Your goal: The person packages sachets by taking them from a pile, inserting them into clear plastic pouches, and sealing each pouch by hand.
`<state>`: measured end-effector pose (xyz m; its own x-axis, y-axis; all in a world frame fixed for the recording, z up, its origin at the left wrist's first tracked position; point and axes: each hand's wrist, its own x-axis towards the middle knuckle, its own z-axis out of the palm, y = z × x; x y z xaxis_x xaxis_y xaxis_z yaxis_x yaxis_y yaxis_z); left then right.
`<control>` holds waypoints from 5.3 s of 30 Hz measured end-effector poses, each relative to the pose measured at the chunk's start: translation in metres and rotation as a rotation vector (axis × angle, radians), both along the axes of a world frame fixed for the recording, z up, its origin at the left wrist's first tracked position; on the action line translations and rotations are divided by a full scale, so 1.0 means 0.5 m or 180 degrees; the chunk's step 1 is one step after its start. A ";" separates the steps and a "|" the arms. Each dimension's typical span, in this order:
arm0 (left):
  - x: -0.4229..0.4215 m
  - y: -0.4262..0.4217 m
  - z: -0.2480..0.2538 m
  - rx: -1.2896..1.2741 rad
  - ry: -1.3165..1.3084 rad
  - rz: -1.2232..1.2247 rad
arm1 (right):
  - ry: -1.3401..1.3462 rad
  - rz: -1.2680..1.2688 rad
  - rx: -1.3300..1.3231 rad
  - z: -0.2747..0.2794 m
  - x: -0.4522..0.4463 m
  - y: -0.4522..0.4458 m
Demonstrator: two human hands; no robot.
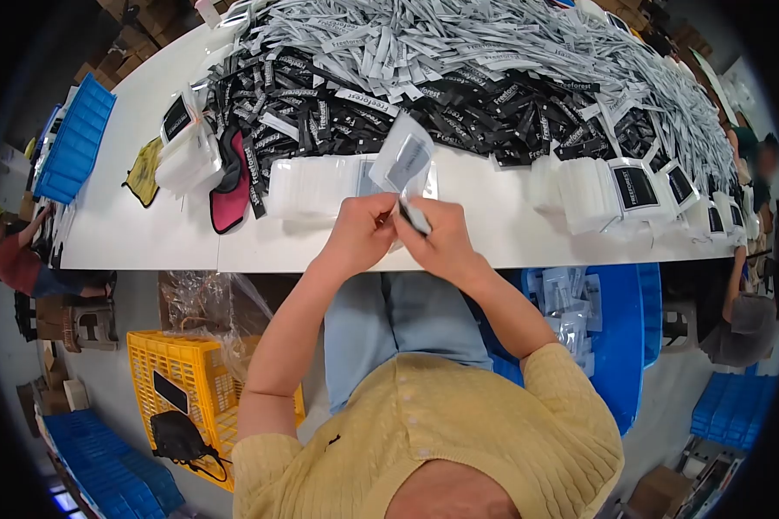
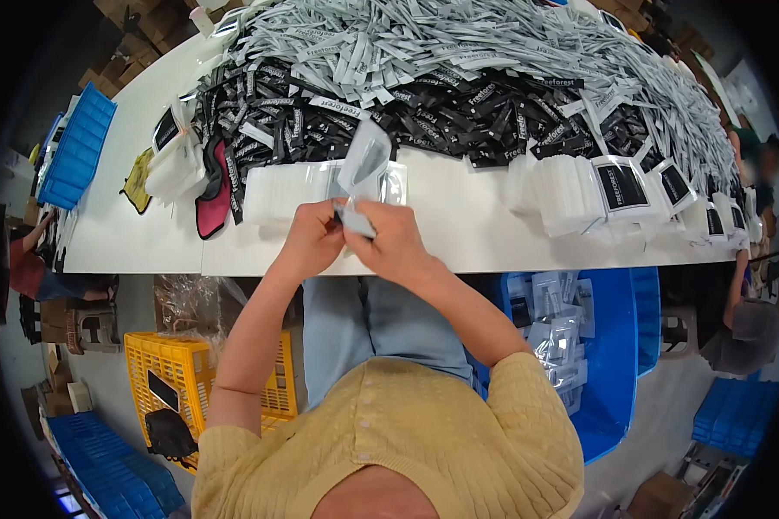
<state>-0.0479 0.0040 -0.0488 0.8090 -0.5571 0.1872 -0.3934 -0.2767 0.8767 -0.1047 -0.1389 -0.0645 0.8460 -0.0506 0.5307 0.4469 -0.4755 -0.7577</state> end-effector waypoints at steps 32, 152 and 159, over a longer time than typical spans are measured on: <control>-0.025 -0.034 -0.048 0.0718 -0.2571 0.0745 | 0.1697 0.0401 0.1611 -0.103 0.048 0.007; 0.152 0.072 -0.016 -0.2284 -0.0498 0.1691 | 0.0973 -0.0765 0.1351 -0.188 0.099 -0.128; 0.104 0.090 -0.010 -0.4044 0.1112 -0.1464 | 0.1336 -0.0059 0.1230 -0.085 0.050 -0.084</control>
